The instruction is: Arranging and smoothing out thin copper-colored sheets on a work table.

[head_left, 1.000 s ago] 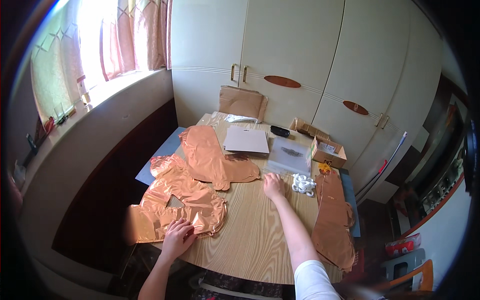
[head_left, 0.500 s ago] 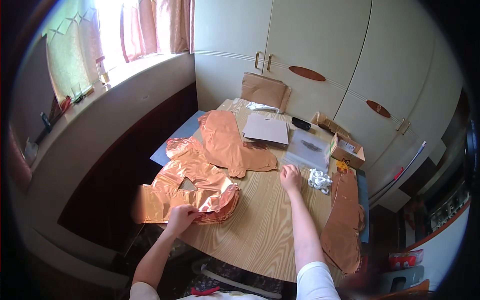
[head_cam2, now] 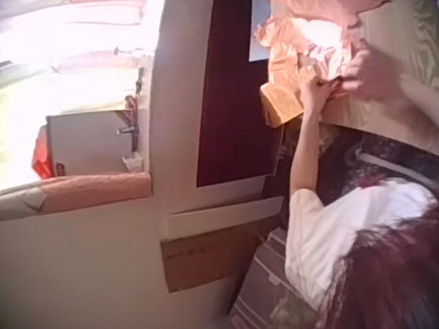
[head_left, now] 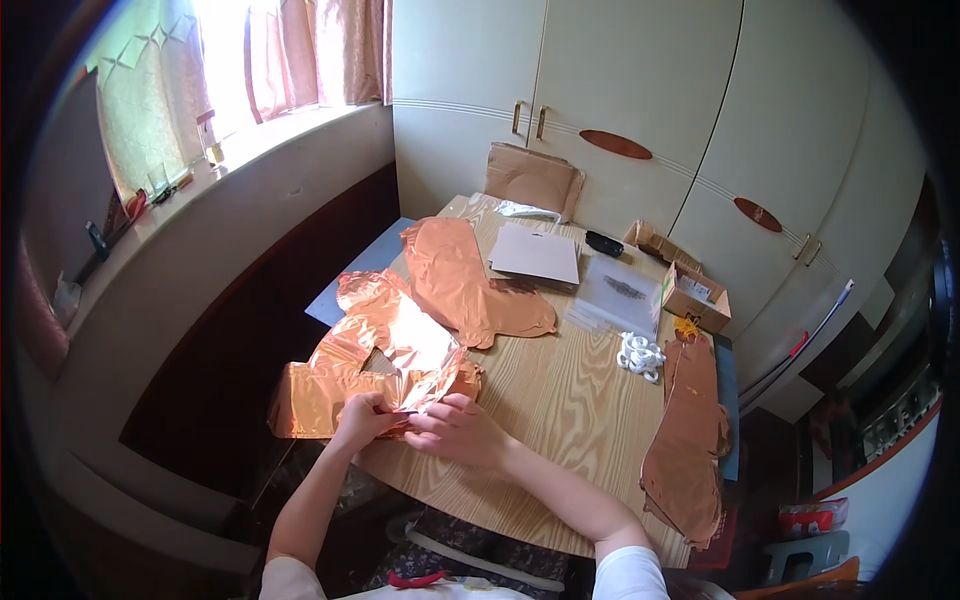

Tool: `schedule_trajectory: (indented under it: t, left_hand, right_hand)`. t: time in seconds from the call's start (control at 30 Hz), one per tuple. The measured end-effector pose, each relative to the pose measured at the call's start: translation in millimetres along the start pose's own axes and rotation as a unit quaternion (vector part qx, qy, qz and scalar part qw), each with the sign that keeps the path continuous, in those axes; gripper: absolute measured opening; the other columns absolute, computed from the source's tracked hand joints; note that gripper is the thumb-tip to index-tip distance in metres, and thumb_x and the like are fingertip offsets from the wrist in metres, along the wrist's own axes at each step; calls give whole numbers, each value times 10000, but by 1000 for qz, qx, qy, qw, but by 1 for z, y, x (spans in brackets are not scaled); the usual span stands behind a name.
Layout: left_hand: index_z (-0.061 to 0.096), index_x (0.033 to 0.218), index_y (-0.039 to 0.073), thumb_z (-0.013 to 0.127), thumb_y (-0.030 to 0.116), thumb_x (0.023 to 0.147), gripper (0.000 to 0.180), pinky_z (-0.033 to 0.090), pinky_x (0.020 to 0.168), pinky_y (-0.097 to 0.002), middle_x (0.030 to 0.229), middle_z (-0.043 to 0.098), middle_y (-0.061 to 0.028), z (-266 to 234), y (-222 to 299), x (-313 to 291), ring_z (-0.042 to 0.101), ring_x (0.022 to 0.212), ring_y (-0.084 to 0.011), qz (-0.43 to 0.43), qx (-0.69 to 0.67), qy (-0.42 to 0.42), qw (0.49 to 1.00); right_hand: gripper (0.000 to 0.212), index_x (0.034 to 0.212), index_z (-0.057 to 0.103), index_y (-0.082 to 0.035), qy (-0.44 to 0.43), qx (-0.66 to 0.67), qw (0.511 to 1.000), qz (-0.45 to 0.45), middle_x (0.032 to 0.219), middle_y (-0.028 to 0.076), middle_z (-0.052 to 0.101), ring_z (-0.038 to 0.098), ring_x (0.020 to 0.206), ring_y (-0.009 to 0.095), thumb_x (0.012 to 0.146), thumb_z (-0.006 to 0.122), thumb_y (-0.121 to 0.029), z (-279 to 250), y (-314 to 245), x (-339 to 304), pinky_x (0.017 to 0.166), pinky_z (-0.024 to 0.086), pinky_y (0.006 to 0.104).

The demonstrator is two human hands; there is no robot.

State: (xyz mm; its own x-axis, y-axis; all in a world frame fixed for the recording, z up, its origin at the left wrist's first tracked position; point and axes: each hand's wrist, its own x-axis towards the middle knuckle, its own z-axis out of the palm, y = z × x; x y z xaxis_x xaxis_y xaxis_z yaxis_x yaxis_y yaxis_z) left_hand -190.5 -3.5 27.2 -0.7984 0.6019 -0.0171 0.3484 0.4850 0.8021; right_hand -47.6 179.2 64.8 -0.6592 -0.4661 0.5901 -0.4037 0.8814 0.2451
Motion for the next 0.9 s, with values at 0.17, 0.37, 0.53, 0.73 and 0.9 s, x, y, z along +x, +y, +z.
schedule_trajectory:
  t: [0.17, 0.37, 0.53, 0.73, 0.9]
  left_hand:
    - [599, 699, 8, 802, 205, 765, 290, 427, 501, -253, 613, 586, 6, -6, -3, 8, 534, 569, -64, 26, -54, -32, 998]
    - [605, 766, 4, 695, 123, 878, 187, 432, 569, -216, 651, 582, 15, 1, -4, 7, 542, 618, -55, 18, -287, 21, 957]
    - [618, 839, 5, 628, 76, 908, 100, 404, 602, -213, 757, 574, 24, 1, -27, 22, 502, 698, -30, 6, -233, 60, 971]
    - [551, 795, 29, 597, 86, 906, 133, 409, 606, -250, 676, 483, 26, -91, -66, 68, 467, 674, -59, 173, -127, 249, 944]
    - [497, 776, 45, 586, 248, 968, 293, 371, 569, -273, 699, 465, 18, -216, -84, 107, 405, 678, -62, 101, -23, 390, 915]
  right_hand:
    - [180, 977, 648, -166, 51, -107, 993, 18, 1178, -48, 570, 488, 1139, 134, 821, 591, -236, 26, 4, -8, 989, 345, 345]
    - [187, 947, 665, -149, 4, -146, 989, 40, 1272, -4, 562, 469, 1212, 148, 818, 565, -241, 26, -2, -33, 1027, 325, 368]
    - [318, 1087, 615, -67, -96, 134, 979, 123, 1176, 99, 605, 550, 1168, 260, 839, 634, -267, 32, -1, -41, 1027, 395, 430]
    - [445, 1217, 586, -68, -76, 189, 961, 189, 1259, 159, 573, 512, 1217, 339, 846, 633, -310, 37, 0, -45, 1035, 394, 451]
    - [423, 1234, 598, -111, -97, 178, 955, 217, 1320, 154, 551, 482, 1267, 341, 873, 607, -330, 38, 2, -51, 1061, 375, 456]
